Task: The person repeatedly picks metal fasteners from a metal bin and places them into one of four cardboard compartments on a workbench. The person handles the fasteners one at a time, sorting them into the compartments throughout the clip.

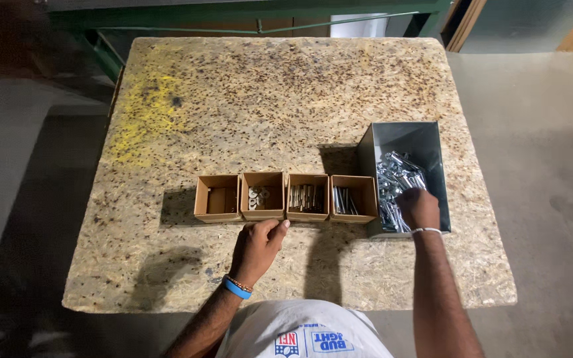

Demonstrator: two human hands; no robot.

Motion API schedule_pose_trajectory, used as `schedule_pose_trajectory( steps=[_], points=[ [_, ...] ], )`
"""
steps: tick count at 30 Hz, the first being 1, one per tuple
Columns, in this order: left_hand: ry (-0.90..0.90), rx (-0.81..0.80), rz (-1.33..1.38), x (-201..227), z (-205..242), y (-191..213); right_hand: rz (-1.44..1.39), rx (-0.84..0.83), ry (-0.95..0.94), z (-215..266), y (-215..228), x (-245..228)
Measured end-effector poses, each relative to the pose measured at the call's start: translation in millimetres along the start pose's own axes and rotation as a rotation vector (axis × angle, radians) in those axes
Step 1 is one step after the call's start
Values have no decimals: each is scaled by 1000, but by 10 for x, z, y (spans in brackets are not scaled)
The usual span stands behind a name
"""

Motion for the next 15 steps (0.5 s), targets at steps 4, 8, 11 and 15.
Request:
schedule_pose_trajectory(
  steps=[4, 8, 11, 15],
  points=[
    [-31, -19, -18, 112, 0, -18, 23, -109, -33, 339, -122, 198],
    [-69, -12, -12, 144, -54, -126, -39, -25, -44, 532, 6, -45],
    [-94, -19, -5, 180, -76, -201, 55, 26, -78, 607, 47, -163],
    [-115, -32, 17, 248, -38, -226, 87, 76, -100, 646, 99, -201]
  ],
)
Point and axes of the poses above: each hand's wrist, its own z-axis away from the middle knuckle, its own y-axis out of the back of the hand, x = y × z, the point moved 5 cm from there along -z, towards the middle knuckle, and after that the axes turned 11 degrees about x, right-handed, at the moved point
